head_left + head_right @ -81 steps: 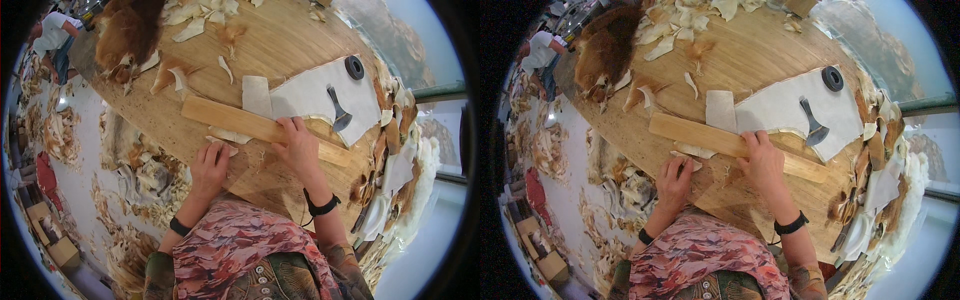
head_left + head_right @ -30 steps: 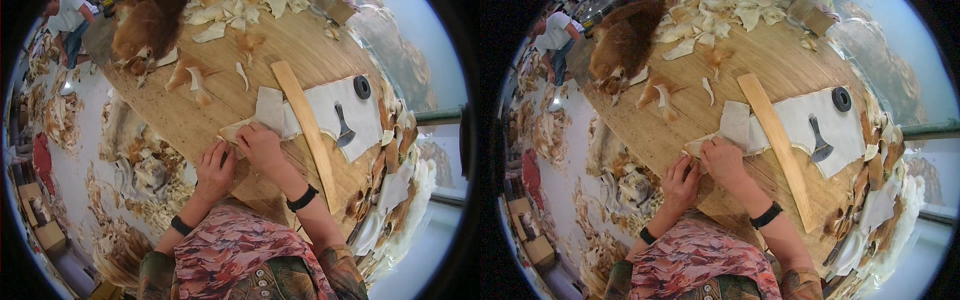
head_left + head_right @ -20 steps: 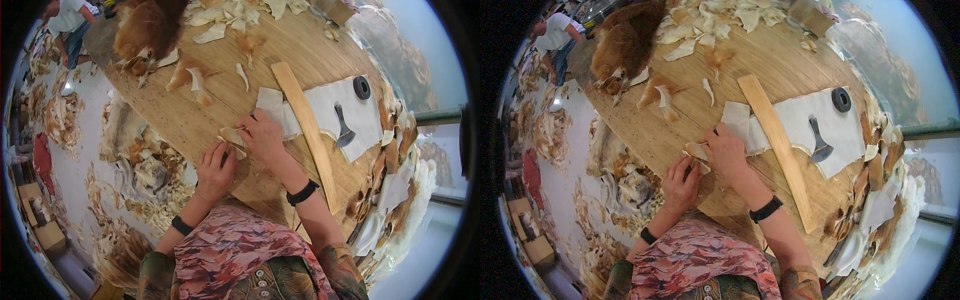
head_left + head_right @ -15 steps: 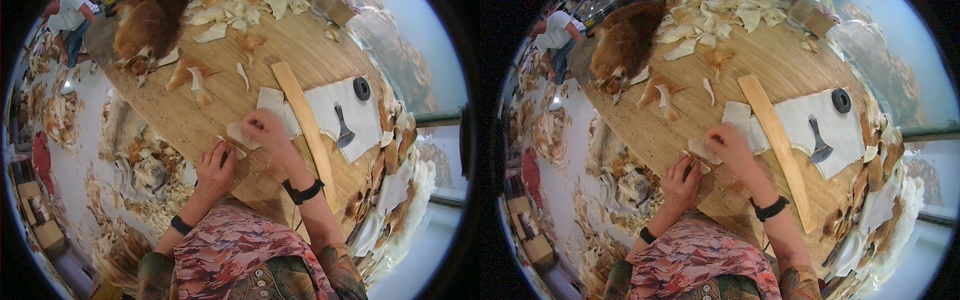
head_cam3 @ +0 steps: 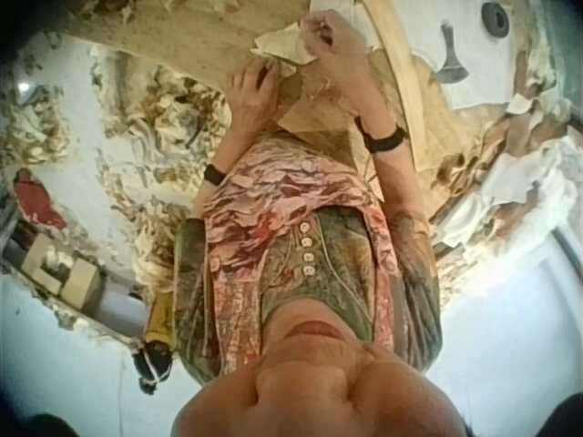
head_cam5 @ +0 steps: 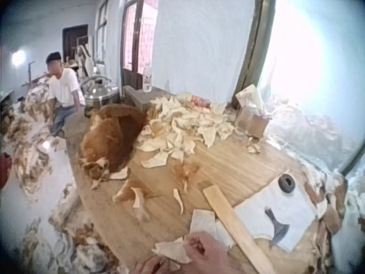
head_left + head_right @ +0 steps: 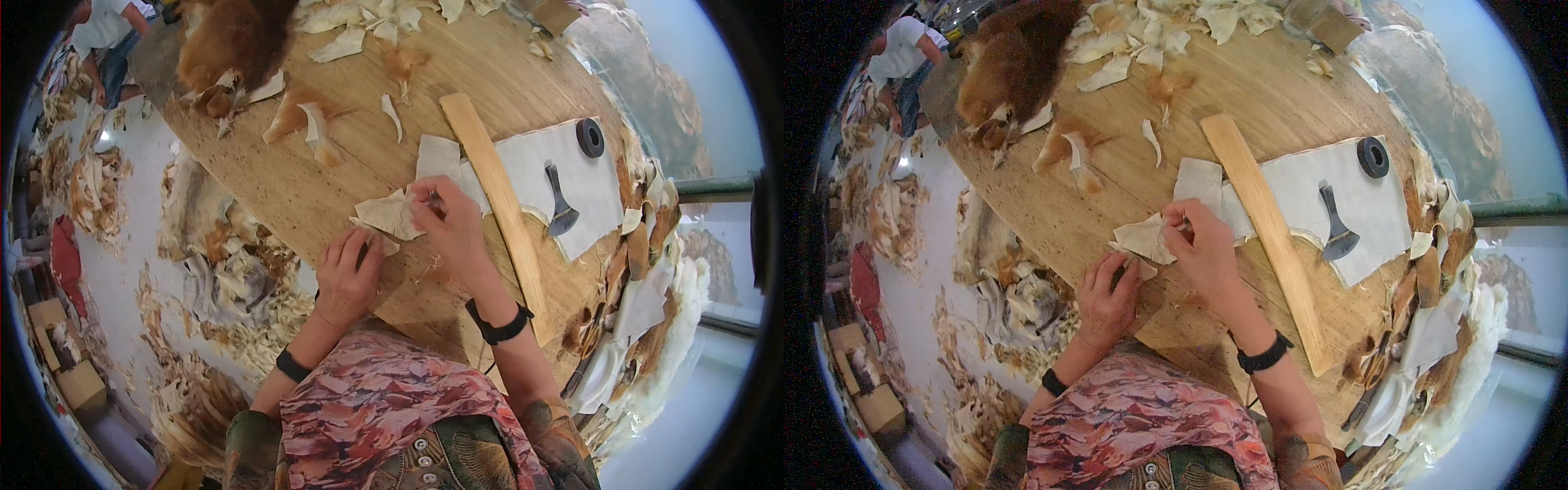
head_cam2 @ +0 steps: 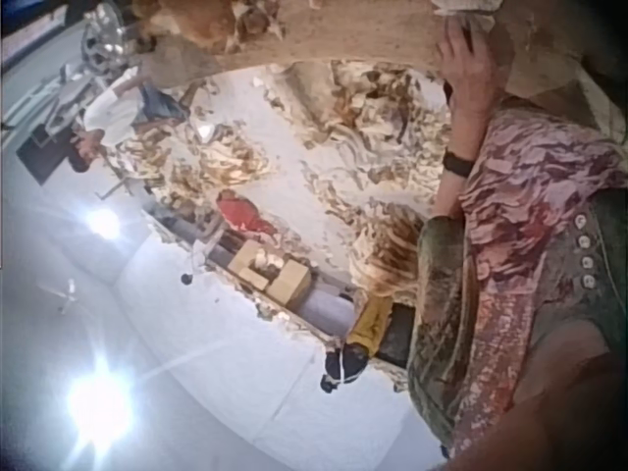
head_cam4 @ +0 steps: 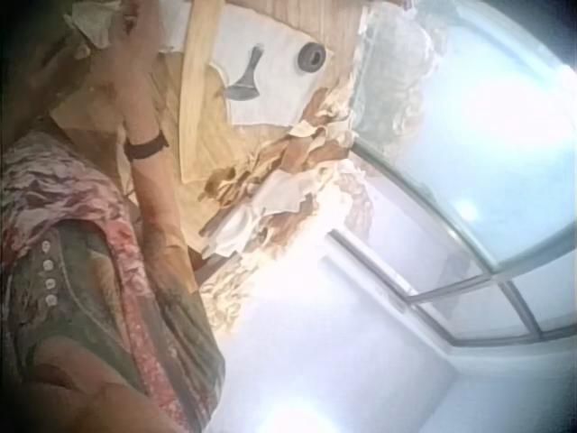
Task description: Cutting, marking, and preparing leather and fur pieces for assembly.
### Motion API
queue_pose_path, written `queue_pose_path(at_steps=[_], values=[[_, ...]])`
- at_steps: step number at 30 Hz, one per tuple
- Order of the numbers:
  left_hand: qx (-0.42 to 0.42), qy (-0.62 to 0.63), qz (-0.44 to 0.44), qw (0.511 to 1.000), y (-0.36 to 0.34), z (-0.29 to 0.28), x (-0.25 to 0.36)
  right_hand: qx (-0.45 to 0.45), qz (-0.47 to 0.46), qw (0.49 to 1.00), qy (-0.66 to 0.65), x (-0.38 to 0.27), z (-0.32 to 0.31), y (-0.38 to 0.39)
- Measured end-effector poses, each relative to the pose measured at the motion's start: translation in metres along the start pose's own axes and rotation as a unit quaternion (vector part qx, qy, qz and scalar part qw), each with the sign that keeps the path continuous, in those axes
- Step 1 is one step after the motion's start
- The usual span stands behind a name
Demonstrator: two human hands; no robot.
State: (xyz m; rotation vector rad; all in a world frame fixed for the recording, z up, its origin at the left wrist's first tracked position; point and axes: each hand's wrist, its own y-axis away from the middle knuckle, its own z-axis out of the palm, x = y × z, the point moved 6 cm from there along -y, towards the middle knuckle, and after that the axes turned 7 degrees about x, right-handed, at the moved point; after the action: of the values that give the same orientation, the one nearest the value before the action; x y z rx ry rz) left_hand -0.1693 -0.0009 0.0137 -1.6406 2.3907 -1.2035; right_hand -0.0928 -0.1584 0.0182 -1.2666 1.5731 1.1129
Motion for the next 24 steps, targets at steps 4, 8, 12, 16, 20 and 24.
queue_pose_path(at_steps=[4, 8, 12, 16, 20, 24], values=[[-0.005, 0.001, -0.010, 1.000, -0.003, 0.001, 0.003, -0.081, -0.144, 0.967, 0.195, -0.002, 0.001, 0.018], [-0.008, -0.004, -0.011, 1.000, -0.006, 0.001, 0.006, -0.095, -0.109, 0.974, 0.176, 0.005, 0.013, 0.028], [0.015, 0.002, -0.018, 1.000, -0.001, -0.011, 0.002, -0.080, -0.096, 0.972, 0.201, 0.012, 0.013, 0.028], [0.040, 0.012, 0.061, 0.997, 0.000, -0.018, 0.005, -0.075, -0.093, 0.975, 0.188, 0.009, 0.016, 0.029], [-0.058, -0.001, 0.058, 0.997, 0.004, -0.001, 0.005, -0.064, -0.094, 0.977, 0.178, 0.007, 0.018, 0.027], [-0.052, 0.005, 0.072, 0.996, 0.005, 0.009, 0.006, -0.027, -0.109, 0.978, 0.177, 0.008, 0.007, 0.024]])
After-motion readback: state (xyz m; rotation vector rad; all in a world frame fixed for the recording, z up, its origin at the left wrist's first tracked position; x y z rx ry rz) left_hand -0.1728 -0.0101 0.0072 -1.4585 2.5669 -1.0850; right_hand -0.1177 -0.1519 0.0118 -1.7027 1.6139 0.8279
